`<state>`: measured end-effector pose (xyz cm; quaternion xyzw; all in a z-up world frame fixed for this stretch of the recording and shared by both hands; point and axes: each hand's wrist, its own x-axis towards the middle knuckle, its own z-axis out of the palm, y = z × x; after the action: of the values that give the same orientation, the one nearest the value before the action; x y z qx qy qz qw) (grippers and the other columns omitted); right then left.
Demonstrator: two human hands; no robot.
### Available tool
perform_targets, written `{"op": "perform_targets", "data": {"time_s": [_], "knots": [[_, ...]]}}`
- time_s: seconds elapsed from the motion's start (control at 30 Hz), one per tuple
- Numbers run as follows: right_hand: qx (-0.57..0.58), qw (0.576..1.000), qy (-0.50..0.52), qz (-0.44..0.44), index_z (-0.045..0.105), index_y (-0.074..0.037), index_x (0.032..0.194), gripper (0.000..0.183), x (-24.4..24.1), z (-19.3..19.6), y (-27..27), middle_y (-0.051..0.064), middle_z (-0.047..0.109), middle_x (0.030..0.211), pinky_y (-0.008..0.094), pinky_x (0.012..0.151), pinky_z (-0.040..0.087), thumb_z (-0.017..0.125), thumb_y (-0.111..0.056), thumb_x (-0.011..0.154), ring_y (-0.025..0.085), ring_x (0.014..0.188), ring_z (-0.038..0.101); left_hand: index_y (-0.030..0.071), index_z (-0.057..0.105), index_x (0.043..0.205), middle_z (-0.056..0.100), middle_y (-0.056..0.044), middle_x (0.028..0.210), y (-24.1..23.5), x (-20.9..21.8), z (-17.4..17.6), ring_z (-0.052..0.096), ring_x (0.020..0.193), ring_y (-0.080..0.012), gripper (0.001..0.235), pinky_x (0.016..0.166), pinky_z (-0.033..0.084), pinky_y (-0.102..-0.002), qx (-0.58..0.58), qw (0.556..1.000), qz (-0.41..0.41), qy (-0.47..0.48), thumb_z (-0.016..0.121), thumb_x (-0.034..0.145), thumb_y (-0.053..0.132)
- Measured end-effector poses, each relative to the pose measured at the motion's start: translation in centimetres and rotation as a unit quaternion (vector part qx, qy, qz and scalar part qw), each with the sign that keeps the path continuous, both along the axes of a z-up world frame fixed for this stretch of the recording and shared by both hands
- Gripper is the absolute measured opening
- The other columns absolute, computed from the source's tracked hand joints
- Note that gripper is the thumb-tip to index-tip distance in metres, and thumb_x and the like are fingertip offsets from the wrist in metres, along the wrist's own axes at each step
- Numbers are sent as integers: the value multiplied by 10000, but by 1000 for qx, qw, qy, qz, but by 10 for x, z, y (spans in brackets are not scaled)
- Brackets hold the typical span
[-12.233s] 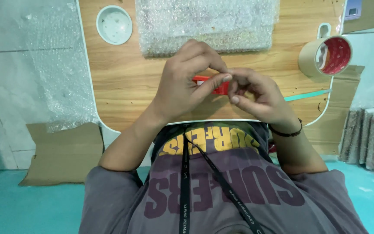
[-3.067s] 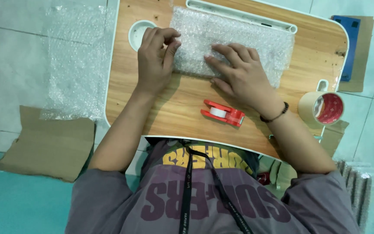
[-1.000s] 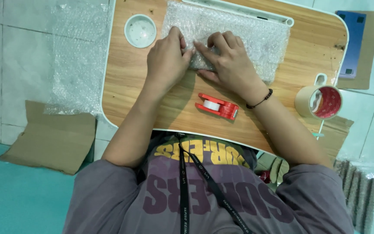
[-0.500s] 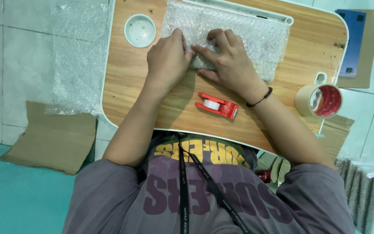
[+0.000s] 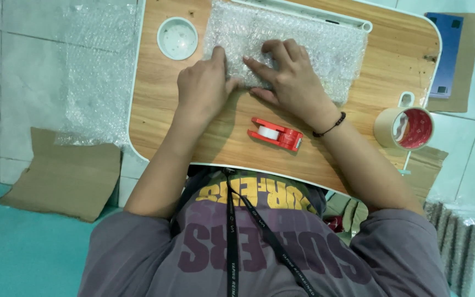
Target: The person wraps a rectangular food package in bubble wrap and secures it with tape. They place the package on a sheet of bubble wrap, fold the wrap around it, and apply tape to seal the edges, then add a second layer of bubble wrap and tape it shut.
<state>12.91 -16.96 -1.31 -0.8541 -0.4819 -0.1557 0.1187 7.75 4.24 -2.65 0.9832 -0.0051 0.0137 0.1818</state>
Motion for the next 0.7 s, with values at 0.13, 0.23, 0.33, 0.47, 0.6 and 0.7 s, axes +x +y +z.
{"op": "perform_targets", "data": {"time_s": [0.13,0.23,0.33,0.47,0.6,0.7], "knots": [[-58,998,-18,-10,672,-165,1428,480,-9,2,0,134,480,1325,393,950,392,656,-453,1043,293,1112,435,18,543,1114,722,-126,789,0,-17,4,710,688,-311,684,639,532,-418,22,1000,-22,-3,930,708,410],[-90,992,-87,-20,609,-203,1470,484,-11,-1,-2,100,438,1366,364,979,390,634,-493,1084,271,1174,399,99,540,1024,660,-53,957,6,-28,9,630,925,-268,534,841,470,-447,-61,996,-58,3,909,724,342],[-74,993,-88,8,609,-277,1467,459,-14,5,1,117,477,1402,399,969,411,720,-387,1035,289,1142,456,89,544,903,669,-31,762,12,-35,16,627,607,-224,317,603,485,-388,-166,986,-10,-22,730,962,339],[-72,994,-81,11,628,-291,1435,455,-15,11,4,77,511,1381,400,962,398,755,-344,1002,271,1132,463,90,547,888,576,-23,799,13,-29,14,566,687,-195,248,640,462,-359,-167,980,29,-104,757,936,215],[18,998,53,37,716,-89,1300,356,-10,9,-6,165,539,1328,421,1038,478,637,-347,1067,276,1144,556,65,568,1133,505,-107,1089,16,-22,8,563,982,-276,280,844,491,-406,-131,972,39,-191,744,927,134],[-22,1000,7,14,723,-7,1307,402,-15,22,-13,157,595,1321,398,1065,501,687,-289,1024,292,1235,501,127,551,1337,464,-100,1160,23,-21,-6,523,1017,-248,453,861,494,-381,-140,972,39,-186,772,941,151]]}}
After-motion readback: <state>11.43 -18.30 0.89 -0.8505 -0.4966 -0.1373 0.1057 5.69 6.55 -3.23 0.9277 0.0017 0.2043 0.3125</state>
